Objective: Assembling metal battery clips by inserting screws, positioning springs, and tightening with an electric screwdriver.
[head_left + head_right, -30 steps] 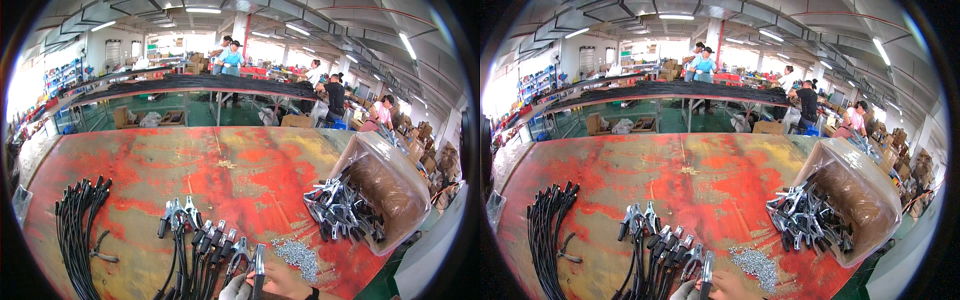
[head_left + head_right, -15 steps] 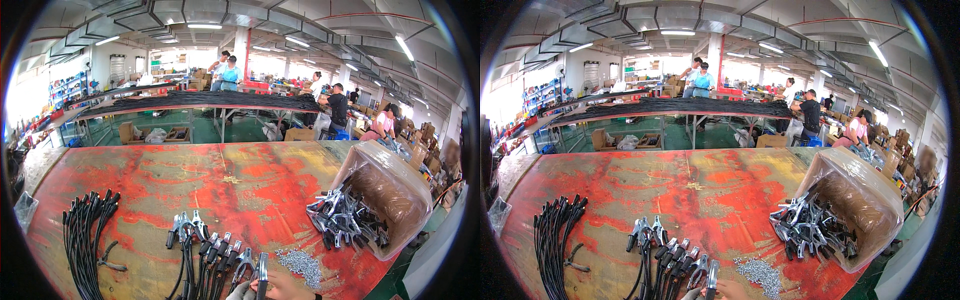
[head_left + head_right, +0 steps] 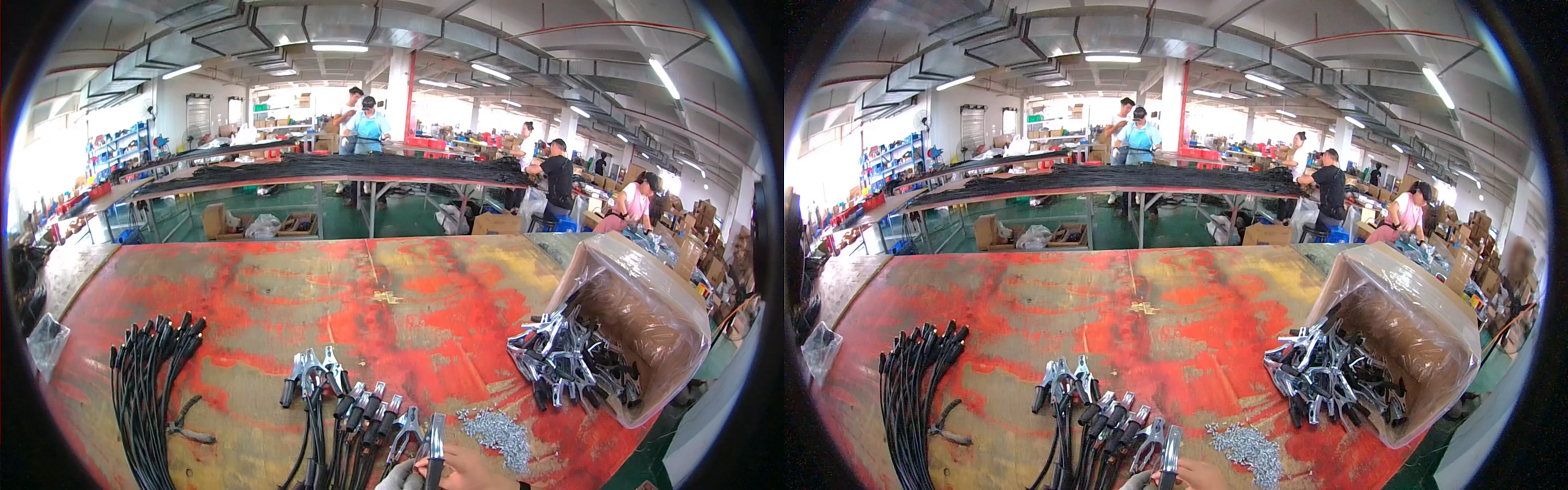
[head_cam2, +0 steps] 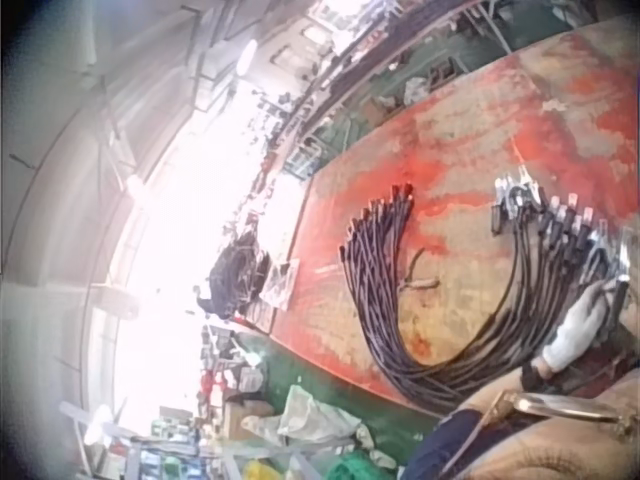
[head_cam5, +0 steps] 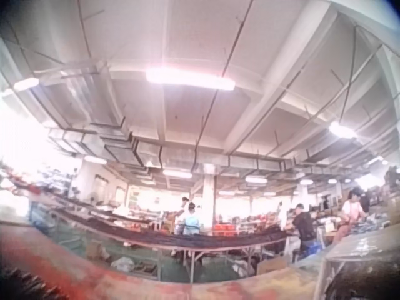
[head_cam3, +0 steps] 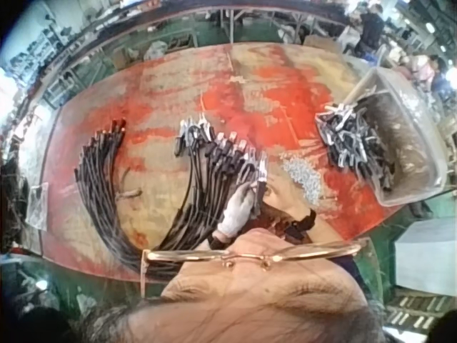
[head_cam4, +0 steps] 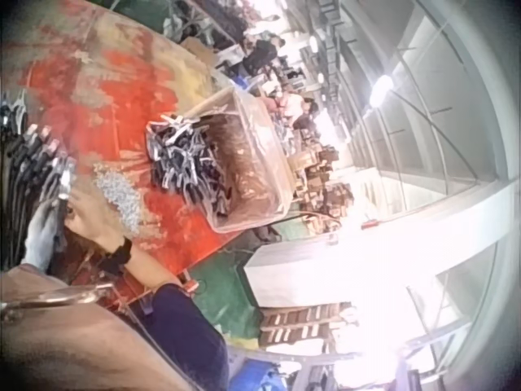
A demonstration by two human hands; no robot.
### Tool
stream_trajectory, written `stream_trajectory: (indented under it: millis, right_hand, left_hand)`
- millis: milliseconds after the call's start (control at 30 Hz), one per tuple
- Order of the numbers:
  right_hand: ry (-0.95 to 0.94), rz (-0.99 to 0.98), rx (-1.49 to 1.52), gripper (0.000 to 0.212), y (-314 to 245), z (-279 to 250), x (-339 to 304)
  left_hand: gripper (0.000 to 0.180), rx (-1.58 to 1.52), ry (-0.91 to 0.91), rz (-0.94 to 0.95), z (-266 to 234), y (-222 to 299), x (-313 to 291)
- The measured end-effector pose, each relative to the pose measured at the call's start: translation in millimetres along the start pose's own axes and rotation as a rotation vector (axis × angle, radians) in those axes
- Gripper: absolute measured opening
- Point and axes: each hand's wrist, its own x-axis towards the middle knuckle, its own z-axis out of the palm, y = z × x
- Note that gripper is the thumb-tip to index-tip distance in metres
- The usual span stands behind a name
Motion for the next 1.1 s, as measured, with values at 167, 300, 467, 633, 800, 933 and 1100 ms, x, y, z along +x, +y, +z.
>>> stream_trajectory:
  millis: [167, 300, 467, 633, 800, 933, 1100]
  right_hand:
    - [-0.119, 0.274, 0.019, 0.019, -0.4, -1.1, 0.1]
    - [-0.079, 0.214, 0.114, 0.022, 14.9, 5.0, -8.3]
    - [-0.15, 0.116, -0.021, 0.038, 37.2, 22.7, -20.3]
    - [-0.223, 0.207, -0.084, 0.027, 21.8, 8.2, -10.6]
    - [-0.144, 0.166, -0.14, 0.026, 23.9, 5.9, -16.6]
    - [-0.19, 0.15, -0.11, 0.031, 28.6, 8.3, -20.0]
    - [-0.248, 0.167, -0.078, 0.032, 22.4, 10.5, -21.3]
  left_hand:
    - [0.031, 0.028, -0.017, -0.024, 0.5, 4.0, 0.7]
    - [0.033, 0.087, -0.008, 0.072, 2.3, -12.3, 10.9]
    - [0.034, 0.086, 0.013, -0.026, -1.7, 0.1, 8.9]
    - [0.032, 0.13, 0.053, 0.038, -13.3, -33.7, 20.2]
    - [0.031, 0.104, -0.003, 0.056, -11.4, -32.4, 18.4]
    - [0.031, 0.138, 0.039, 0.147, -12.1, -40.7, 20.5]
    - [0.031, 0.082, 0.008, -0.014, -10.5, -19.5, 7.1]
